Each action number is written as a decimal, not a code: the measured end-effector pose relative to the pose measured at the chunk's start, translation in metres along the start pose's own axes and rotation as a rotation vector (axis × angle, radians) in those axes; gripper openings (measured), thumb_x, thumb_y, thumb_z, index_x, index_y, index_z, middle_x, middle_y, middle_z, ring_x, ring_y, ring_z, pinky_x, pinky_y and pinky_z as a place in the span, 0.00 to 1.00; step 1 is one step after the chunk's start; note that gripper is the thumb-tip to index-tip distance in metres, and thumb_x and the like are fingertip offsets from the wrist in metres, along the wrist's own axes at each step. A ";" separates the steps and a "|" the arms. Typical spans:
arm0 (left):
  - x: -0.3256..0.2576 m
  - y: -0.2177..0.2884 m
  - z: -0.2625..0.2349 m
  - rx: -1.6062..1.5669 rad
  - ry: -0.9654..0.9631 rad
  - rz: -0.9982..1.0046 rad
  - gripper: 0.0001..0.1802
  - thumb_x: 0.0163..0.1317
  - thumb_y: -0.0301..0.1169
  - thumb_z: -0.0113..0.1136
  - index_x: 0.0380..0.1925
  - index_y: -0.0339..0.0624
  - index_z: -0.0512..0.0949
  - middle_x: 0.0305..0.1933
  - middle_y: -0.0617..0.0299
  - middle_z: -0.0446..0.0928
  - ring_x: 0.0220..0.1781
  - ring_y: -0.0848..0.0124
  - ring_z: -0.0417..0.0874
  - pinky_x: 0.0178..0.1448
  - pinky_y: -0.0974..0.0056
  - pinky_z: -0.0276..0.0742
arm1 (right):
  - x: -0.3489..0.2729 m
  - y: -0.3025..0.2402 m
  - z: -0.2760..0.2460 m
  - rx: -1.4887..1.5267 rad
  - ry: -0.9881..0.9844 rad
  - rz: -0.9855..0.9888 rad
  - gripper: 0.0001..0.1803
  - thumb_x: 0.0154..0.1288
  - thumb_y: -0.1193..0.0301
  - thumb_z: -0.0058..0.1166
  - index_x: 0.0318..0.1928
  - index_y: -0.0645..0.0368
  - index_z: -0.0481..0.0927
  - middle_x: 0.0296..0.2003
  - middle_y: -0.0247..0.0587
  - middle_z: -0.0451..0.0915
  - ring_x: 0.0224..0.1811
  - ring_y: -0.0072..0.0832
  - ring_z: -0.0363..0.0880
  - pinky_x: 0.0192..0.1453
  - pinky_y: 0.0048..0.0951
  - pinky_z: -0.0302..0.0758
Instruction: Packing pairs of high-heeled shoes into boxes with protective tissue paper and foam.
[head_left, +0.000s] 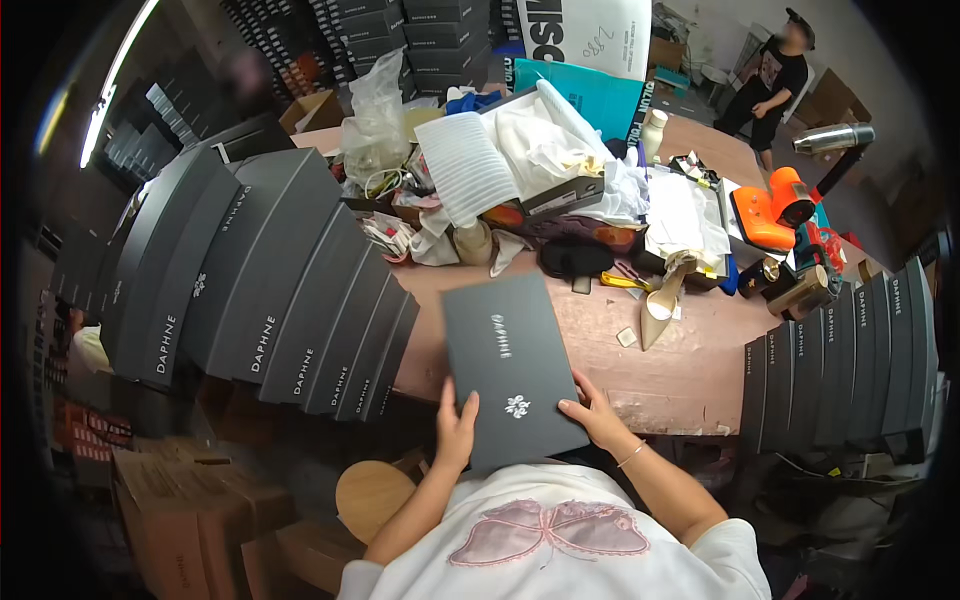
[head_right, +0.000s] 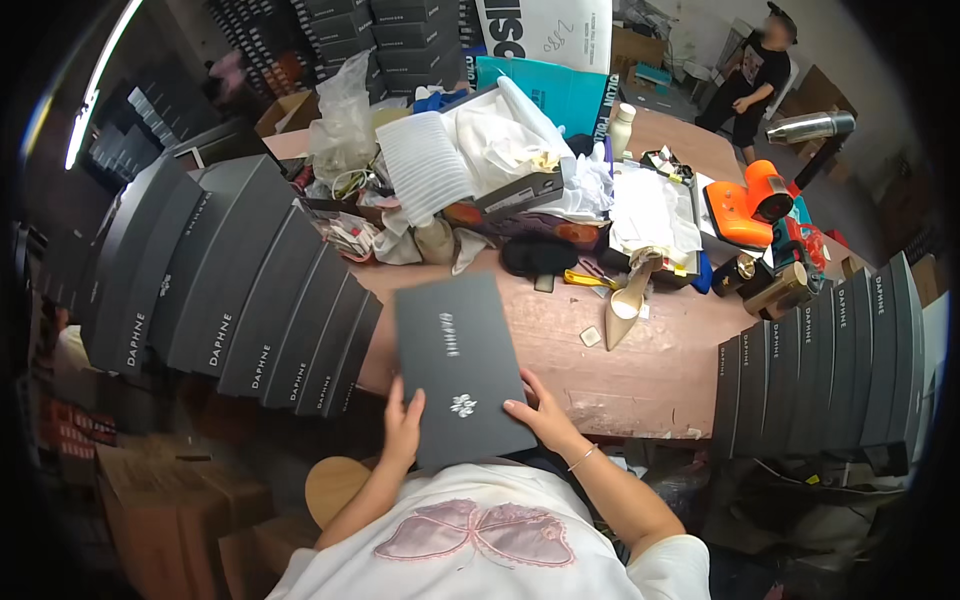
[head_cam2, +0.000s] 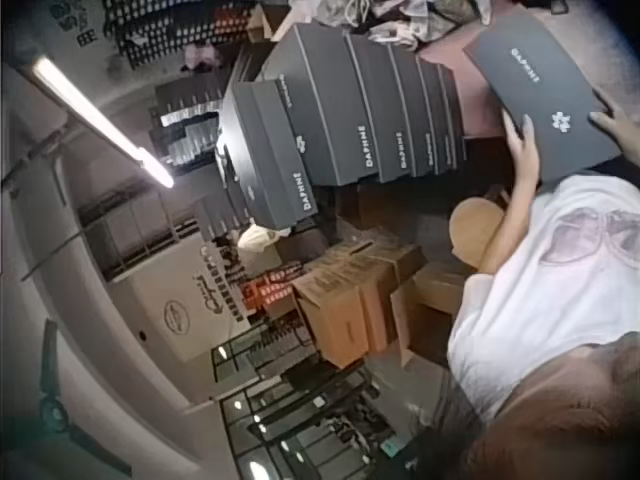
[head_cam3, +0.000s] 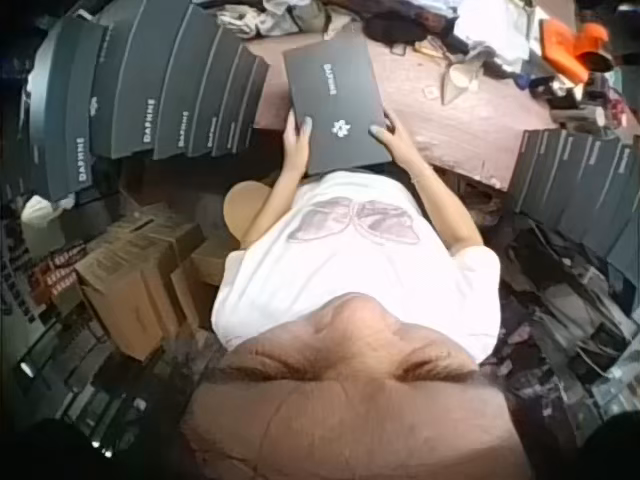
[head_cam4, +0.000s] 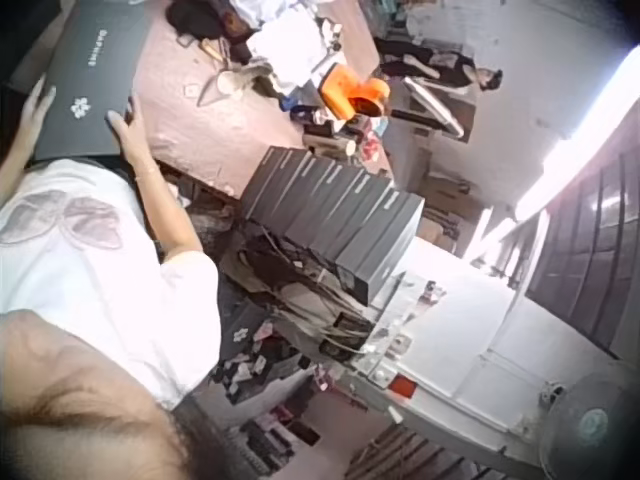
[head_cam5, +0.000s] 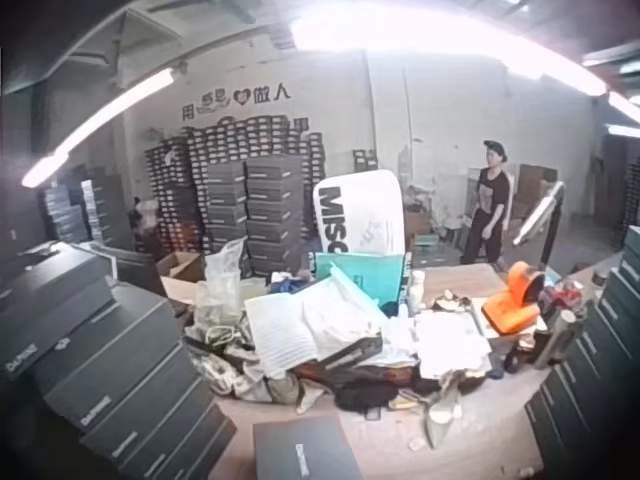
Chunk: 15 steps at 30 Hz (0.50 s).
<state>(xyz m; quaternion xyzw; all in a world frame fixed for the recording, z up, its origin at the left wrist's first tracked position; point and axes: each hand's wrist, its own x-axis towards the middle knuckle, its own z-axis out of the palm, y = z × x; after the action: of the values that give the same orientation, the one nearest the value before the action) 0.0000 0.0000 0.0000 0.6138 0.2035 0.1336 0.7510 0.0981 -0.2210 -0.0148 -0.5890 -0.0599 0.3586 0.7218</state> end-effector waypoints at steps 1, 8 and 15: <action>0.008 -0.037 -0.015 -0.060 0.025 -0.187 0.34 0.65 0.29 0.56 0.68 0.34 0.55 0.69 0.47 0.60 0.69 0.62 0.62 0.69 0.62 0.58 | 0.001 0.033 0.003 -0.034 0.115 0.042 0.37 0.56 0.65 0.66 0.62 0.66 0.63 0.54 0.52 0.72 0.58 0.36 0.70 0.61 0.30 0.68; 0.097 -0.103 0.017 -0.101 -0.011 -0.537 0.28 0.59 0.41 0.66 0.52 0.32 0.72 0.49 0.56 0.76 0.51 0.72 0.75 0.52 0.67 0.73 | 0.040 0.042 -0.080 0.047 0.299 0.421 0.22 0.55 0.64 0.68 0.43 0.67 0.76 0.35 0.41 0.79 0.34 0.25 0.78 0.39 0.26 0.76; 0.123 -0.065 0.010 -0.180 -0.180 -0.650 0.24 0.54 0.57 0.64 0.32 0.48 0.78 0.34 0.69 0.72 0.42 0.77 0.69 0.49 0.68 0.64 | 0.042 0.050 -0.082 0.185 0.338 0.372 0.20 0.61 0.62 0.63 0.42 0.67 0.77 0.35 0.40 0.80 0.32 0.26 0.79 0.40 0.27 0.78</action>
<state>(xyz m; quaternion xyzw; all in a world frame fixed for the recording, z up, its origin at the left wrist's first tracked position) 0.1100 0.0330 -0.0788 0.4575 0.3088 -0.1496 0.8203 0.1490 -0.2602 -0.0981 -0.5728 0.2037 0.3854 0.6942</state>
